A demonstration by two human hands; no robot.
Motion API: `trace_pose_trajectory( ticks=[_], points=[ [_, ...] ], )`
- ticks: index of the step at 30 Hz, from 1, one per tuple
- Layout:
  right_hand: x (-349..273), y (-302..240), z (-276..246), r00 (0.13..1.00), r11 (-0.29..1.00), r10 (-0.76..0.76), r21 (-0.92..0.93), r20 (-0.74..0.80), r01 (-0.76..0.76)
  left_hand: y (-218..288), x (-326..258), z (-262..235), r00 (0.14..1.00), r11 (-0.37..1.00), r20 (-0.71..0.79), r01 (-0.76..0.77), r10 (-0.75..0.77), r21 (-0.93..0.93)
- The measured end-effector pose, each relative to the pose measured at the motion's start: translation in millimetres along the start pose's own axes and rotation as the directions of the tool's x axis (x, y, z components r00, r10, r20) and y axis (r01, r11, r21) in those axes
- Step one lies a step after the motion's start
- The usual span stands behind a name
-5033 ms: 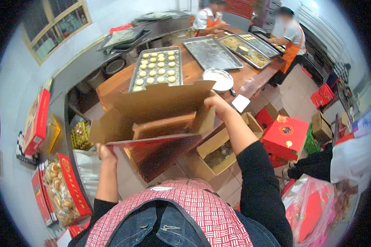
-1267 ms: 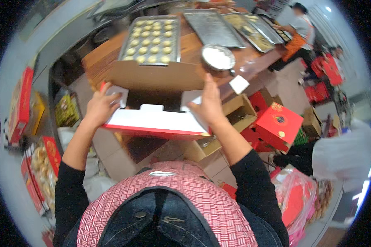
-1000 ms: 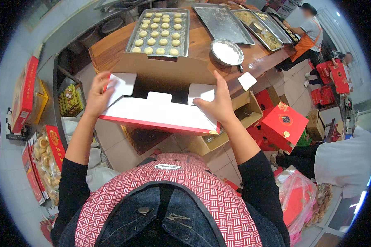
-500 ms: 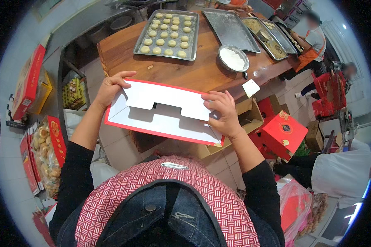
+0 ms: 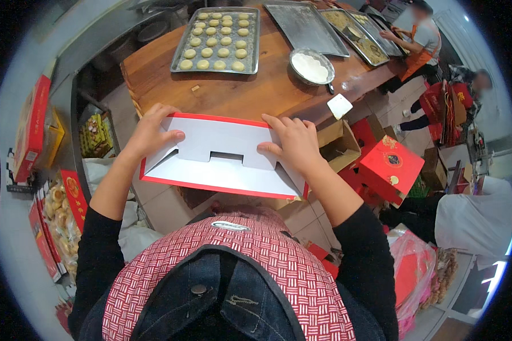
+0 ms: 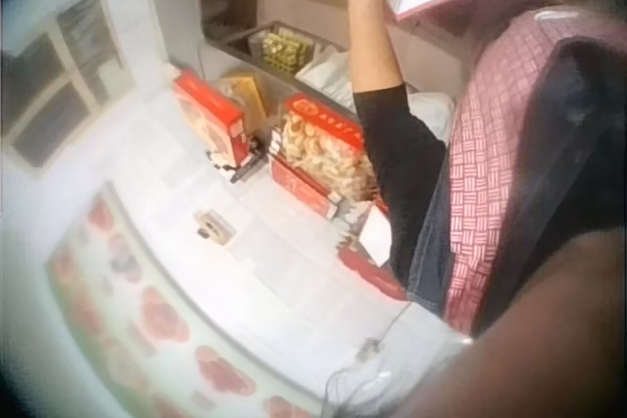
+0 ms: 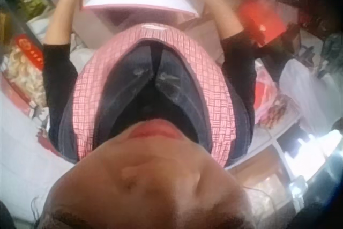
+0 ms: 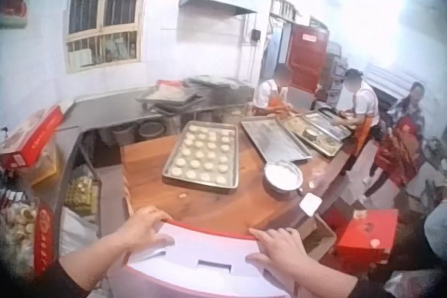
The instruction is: The person repeatedly picks up flat red cardboard boxes, folds them into rectangular containers, and places them on a table. The person also handles plastic-wrapped stacks of boxes and cardboard inserts during the process.
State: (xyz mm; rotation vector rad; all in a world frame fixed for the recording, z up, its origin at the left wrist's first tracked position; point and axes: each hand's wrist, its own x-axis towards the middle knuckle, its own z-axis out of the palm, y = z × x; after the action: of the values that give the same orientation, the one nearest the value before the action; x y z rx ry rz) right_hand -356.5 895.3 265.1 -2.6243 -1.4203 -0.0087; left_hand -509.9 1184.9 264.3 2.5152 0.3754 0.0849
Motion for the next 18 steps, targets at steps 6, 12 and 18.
trace_pose_trajectory(
  ticks=[6, 12, 18],
  points=[
    [1.6, 12.8, -2.4, 0.993, 0.989, -0.118, 0.094, 0.019, 0.116, -20.6, 1.8, 11.8, 0.994, 0.946, -0.109, -0.052, 0.017, -0.32],
    [-13.3, 91.5, 20.2, 0.599, -0.224, 0.485, 0.753, 0.637, -0.619, -122.2, -16.4, 54.6, 0.82, 0.163, 0.41, 0.503, -0.399, -0.849],
    [-1.9, 69.7, 24.3, 0.832, 0.402, 0.247, 0.729, 0.497, -0.555, -45.6, -18.7, 24.5, 0.964, 0.475, 0.168, 0.248, -0.204, -0.844]
  ],
)
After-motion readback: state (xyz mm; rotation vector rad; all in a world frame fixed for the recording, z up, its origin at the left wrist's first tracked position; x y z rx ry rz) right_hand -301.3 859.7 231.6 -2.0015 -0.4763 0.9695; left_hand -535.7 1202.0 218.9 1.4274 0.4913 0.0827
